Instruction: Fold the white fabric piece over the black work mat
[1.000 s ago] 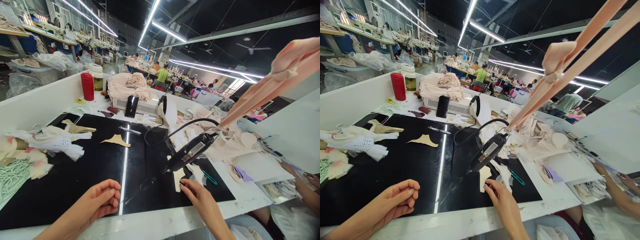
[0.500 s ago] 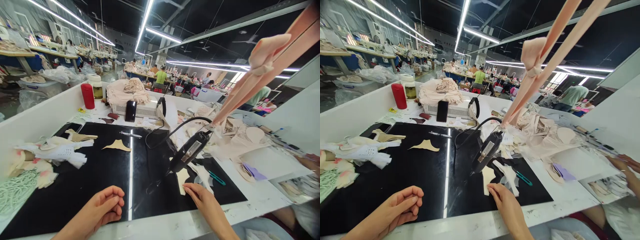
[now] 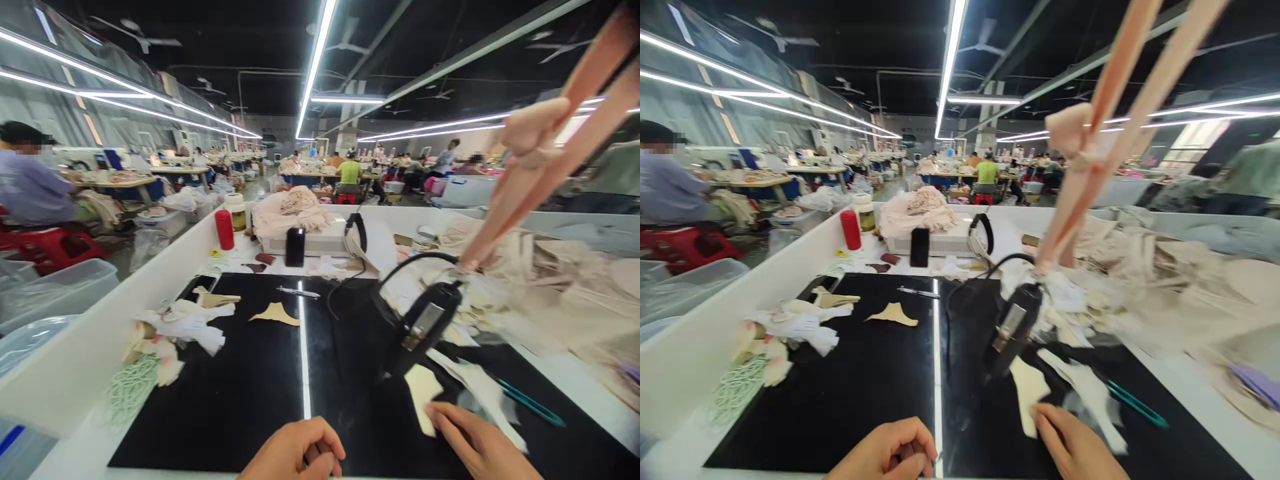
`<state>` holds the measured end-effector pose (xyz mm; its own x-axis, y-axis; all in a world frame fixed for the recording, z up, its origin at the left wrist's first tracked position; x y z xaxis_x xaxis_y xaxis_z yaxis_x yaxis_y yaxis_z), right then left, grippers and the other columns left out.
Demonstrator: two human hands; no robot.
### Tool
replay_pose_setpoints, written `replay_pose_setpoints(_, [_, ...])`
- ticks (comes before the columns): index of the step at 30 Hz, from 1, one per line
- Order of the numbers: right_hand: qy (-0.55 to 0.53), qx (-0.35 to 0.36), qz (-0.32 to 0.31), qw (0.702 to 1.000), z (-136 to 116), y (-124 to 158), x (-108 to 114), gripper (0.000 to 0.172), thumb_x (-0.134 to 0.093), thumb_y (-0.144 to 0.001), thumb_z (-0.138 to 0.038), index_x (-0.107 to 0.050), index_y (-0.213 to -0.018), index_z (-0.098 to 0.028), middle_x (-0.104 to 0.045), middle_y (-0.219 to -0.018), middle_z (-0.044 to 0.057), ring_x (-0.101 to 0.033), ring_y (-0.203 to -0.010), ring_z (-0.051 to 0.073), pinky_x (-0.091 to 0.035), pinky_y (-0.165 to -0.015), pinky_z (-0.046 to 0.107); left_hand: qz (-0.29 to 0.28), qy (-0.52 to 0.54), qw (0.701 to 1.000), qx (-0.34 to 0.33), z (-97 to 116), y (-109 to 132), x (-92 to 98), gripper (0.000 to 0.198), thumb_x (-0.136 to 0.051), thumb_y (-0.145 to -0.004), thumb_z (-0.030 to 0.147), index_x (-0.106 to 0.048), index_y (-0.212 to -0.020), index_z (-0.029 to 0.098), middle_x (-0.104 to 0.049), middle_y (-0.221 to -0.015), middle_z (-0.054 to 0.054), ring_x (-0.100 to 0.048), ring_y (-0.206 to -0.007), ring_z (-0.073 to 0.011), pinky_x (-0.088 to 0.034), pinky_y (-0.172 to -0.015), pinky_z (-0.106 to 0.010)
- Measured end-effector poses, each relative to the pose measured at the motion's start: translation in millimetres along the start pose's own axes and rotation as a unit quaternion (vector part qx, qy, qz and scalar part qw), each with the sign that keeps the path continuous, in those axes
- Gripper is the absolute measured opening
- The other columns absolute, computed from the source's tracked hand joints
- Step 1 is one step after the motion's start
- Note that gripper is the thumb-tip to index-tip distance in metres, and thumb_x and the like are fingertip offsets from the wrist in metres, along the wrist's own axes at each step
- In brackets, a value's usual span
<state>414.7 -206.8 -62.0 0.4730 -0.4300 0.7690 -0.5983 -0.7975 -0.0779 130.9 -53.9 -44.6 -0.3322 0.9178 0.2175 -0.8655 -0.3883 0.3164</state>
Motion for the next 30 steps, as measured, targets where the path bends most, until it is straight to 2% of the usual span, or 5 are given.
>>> replay_pose_setpoints(3, [0.016, -0.022, -0.032, 0.999, -24, 5, 2, 0.042, -0.046, -0.09, -0.052, -0.077, -0.097, -0.025, -0.08, -0.107, 0.009, -0.074, -0.097, 0.032, -0.055, -0.089, 0.041, -0.036, -0.199, 0.977, -0.074, 33, -14, -29.6, 0.027, -0.051, -0.092, 0.016, -0.072, -0.108, 0.024, -0.074, -0.105, -0.002, -0.067, -0.086, -0.017, -0.048, -0.074, -0.025])
replay_pose_setpoints(6, [0.019, -0.029, -0.041, 0.999, -33, 8, 1, 0.037, -0.045, -0.09, -0.044, -0.075, -0.1, -0.025, -0.079, -0.101, 0.006, -0.073, -0.088, 0.027, -0.054, -0.08, 0.036, -0.043, -0.357, 0.917, -0.172, 56, -35, -63.7, 0.034, -0.045, -0.098, 0.012, -0.065, -0.123, 0.024, -0.07, -0.114, -0.004, -0.07, -0.1, -0.0213, -0.053, -0.086, -0.03])
replay_pose_setpoints(12, [0.003, -0.016, -0.044, 0.999, -36, 11, 2, 0.034, -0.042, -0.092, -0.038, -0.074, -0.097, -0.025, -0.077, -0.1, 0.005, -0.071, -0.092, 0.026, -0.051, -0.085, 0.037, 0.049, -0.523, 0.808, -0.266, 66, -76, -98.0, 0.035, -0.051, -0.096, 0.007, -0.055, -0.126, 0.022, -0.067, -0.105, -0.003, -0.068, -0.084, -0.0216, -0.055, -0.067, -0.03])
replay_pose_setpoints(21, [-0.023, -0.025, -0.044, 0.998, -44, 15, 0, 0.023, -0.051, -0.09, -0.041, -0.068, -0.09, -0.026, -0.072, -0.089, 0.003, -0.066, -0.082, 0.025, -0.045, -0.076, 0.036, 0.082, -0.519, 0.813, -0.25, 63, -84, -96.5, 0.025, -0.054, -0.101, 0.015, -0.057, -0.123, 0.028, -0.066, -0.102, 0.001, -0.067, -0.084, -0.0176, -0.053, -0.065, -0.026])
replay_pose_setpoints(30, [-0.057, -0.048, -0.037, 0.996, -45, 13, 3, 0.034, -0.042, -0.096, -0.048, -0.065, -0.086, -0.026, -0.07, -0.09, 0.003, -0.063, -0.084, 0.024, -0.042, -0.079, 0.034, 0.084, -0.512, 0.809, -0.276, 65, -82, -94.6, 0.028, -0.053, -0.098, 0.01, -0.057, -0.122, 0.024, -0.065, -0.101, 0.0, -0.066, -0.081, -0.0174, -0.054, -0.066, -0.028])
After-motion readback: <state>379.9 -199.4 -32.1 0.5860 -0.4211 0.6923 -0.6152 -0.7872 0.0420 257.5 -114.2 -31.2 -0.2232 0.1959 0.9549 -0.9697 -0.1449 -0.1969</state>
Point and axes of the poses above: each hand's wrist, its own y-axis away from the middle knuckle, its own x-axis out of the back of the hand, z = x × y, the point moved 8 cm from there along -y, towards the middle knuckle
